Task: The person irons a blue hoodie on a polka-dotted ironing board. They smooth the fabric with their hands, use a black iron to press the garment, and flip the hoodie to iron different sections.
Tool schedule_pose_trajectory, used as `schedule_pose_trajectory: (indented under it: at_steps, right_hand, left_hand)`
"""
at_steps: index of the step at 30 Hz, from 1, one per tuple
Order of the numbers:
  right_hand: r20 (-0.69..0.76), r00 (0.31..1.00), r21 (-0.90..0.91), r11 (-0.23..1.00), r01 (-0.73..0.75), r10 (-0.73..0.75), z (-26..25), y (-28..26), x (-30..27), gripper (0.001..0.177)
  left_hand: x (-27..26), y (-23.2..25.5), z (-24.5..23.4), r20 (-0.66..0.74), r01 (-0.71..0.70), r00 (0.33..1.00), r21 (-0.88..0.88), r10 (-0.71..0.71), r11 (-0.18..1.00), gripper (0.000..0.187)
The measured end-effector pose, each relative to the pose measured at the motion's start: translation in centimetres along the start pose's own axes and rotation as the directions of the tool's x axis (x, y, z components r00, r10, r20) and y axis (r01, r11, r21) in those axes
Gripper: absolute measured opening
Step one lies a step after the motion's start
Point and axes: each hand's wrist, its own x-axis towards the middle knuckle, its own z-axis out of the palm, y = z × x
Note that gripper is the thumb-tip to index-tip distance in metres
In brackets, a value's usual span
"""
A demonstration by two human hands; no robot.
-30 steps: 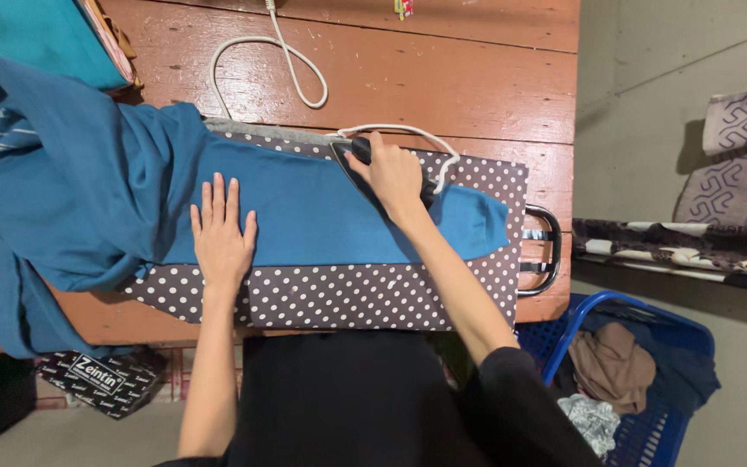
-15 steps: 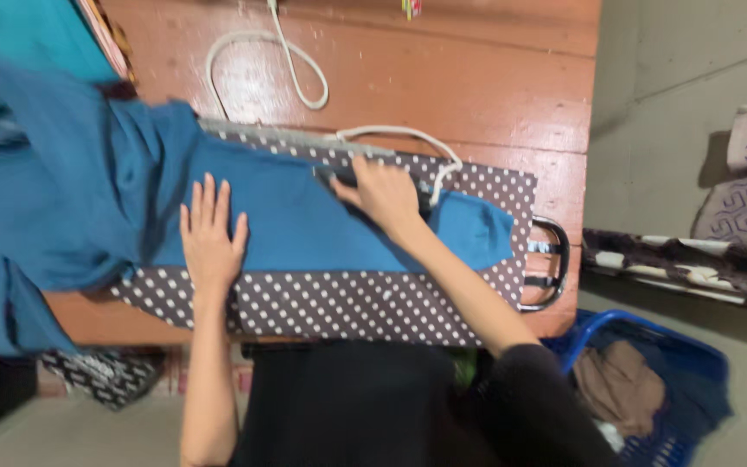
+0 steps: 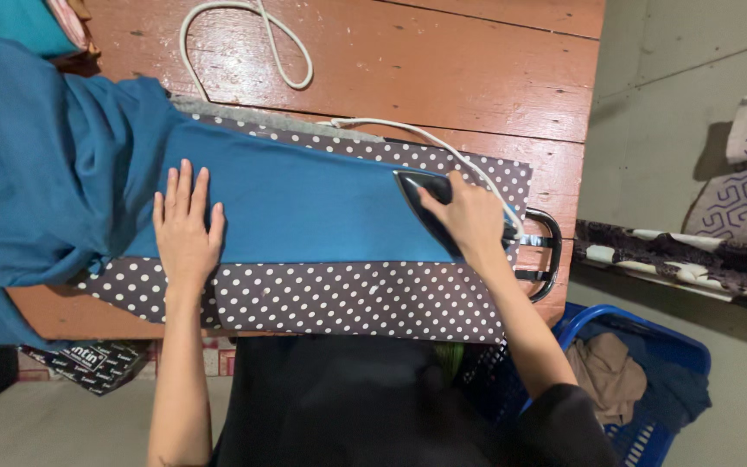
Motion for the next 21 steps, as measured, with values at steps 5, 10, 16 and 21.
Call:
schedule_pose_trajectory:
  at_steps: [5,10,16,21]
  right_hand:
    - [-0.055,0.969,0.154,0.957,0.246,-0.24,0.1,-4.2,-0.2,0.047]
    - [-0.124,0.791,0.181,0.77,0.612,-0.599,3.5,-12.7,2.1,0.05]
    - [-0.133,0.892,0.261,0.853,0.452,-0.432,7.2,-19.9,5.6,0.046]
    - [0.0,0.903,0.233,0.878,0.418,-0.43,5.3,-14.6,2.8,0.047]
  left_hand:
    - [0.4,0.4,0.1,-0.013,0.006,1.0,0.026,-0.006,1.0,0.056]
    - [0.3,0.3,0.2,-0.023,0.011,1.0,0.039,-0.01,0.999,0.057]
    - [-0.3,0.5,0.9,-0.068,0.052,0.997,0.08,-0.047,0.995,0.055]
    - [-0.5,0.2,0.9,-0.08,0.042,0.996,0.036,-0.039,0.998,0.054]
